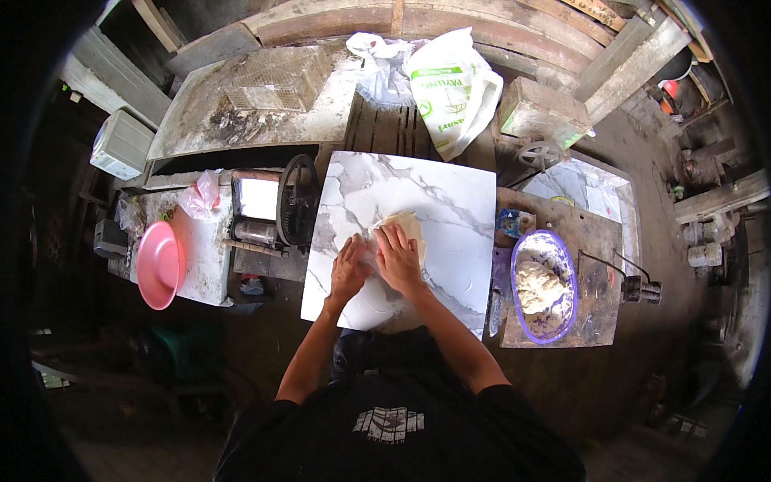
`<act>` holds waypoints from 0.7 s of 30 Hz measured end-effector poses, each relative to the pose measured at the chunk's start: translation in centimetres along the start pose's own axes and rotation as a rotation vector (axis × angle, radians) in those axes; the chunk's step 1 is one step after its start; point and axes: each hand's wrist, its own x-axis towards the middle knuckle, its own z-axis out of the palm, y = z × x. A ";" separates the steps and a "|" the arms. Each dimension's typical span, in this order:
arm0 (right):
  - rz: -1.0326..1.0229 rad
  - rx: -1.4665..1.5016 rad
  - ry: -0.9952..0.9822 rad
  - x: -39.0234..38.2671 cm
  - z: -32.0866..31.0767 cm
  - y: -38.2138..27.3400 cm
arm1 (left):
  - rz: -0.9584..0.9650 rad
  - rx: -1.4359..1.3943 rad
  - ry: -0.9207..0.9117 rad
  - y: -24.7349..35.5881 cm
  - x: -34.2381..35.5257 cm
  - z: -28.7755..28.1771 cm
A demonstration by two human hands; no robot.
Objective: The person kneads a piece of dough by hand on a white tiled surface, occasionally picking up a small red cup.
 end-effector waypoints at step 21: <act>-0.073 0.037 0.034 -0.4 -1.5 1.1 | 0.023 0.003 -0.013 -0.4 0.8 0.7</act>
